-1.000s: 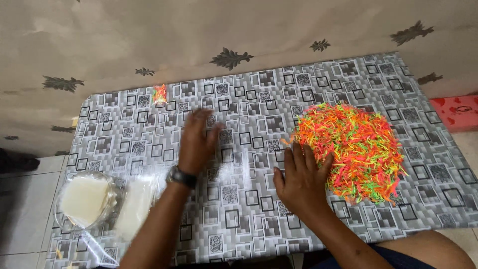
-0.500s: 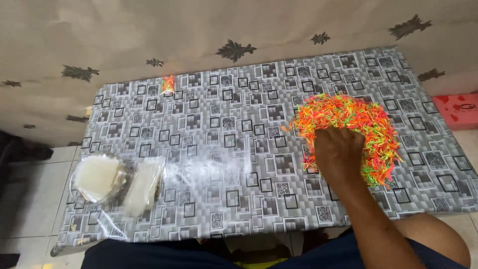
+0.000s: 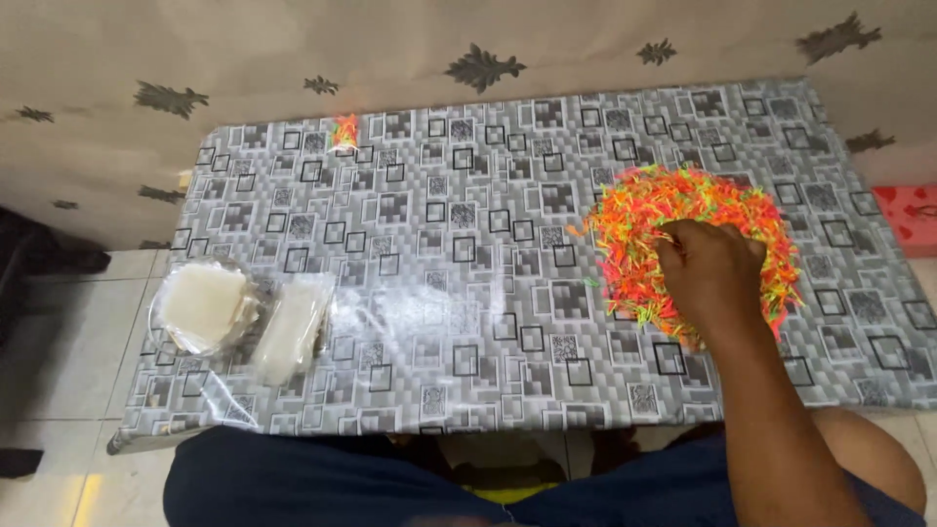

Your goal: Packaging small colorful plastic items into small plastic bags.

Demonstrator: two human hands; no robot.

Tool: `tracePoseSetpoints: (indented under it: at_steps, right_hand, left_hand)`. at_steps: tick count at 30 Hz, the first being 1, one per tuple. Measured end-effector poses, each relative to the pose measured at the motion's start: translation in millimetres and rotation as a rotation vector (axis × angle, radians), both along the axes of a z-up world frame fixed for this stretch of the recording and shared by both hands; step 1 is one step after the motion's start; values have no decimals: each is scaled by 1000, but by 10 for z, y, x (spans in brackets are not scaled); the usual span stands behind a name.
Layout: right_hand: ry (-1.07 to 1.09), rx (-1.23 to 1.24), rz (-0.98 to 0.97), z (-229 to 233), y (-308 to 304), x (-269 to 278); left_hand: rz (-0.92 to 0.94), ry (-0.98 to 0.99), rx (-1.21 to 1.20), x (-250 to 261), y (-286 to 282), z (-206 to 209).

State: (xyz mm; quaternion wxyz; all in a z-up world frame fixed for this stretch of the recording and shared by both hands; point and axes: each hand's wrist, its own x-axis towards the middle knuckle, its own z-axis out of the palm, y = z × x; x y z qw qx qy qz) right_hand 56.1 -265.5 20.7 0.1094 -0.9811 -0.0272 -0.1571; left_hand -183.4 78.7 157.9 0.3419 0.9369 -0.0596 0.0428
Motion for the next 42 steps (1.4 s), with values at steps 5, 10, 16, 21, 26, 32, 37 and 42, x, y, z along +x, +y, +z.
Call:
tracePoseSetpoints:
  at_steps: [5, 10, 16, 21, 26, 32, 37, 42]
  right_hand:
    - [-54, 257, -28, 305, -44, -90]
    - [134, 410, -135, 508, 10, -126]
    - [165, 228, -117, 396, -52, -68]
    - [348, -13, -116, 276, 28, -38]
    - [-208, -39, 124, 132, 227, -22]
    - [30, -249, 420, -245, 719, 180]
    - [-32, -218, 353, -113, 724, 85]
    - [-35, -226, 254, 149, 480, -63]
  left_hand:
    - [92, 21, 189, 1042, 577, -267]
    - [353, -161, 390, 1163, 1084, -851]
    - [432, -159, 383, 1222, 1186, -968]
    - [476, -168, 337, 1208, 1197, -969]
    - [525, -256, 233, 1163, 1220, -950]
    - [539, -425, 380, 1151, 1153, -844]
    - [490, -442, 196, 1195, 953, -697]
    - [381, -206, -373, 1342, 483, -704]
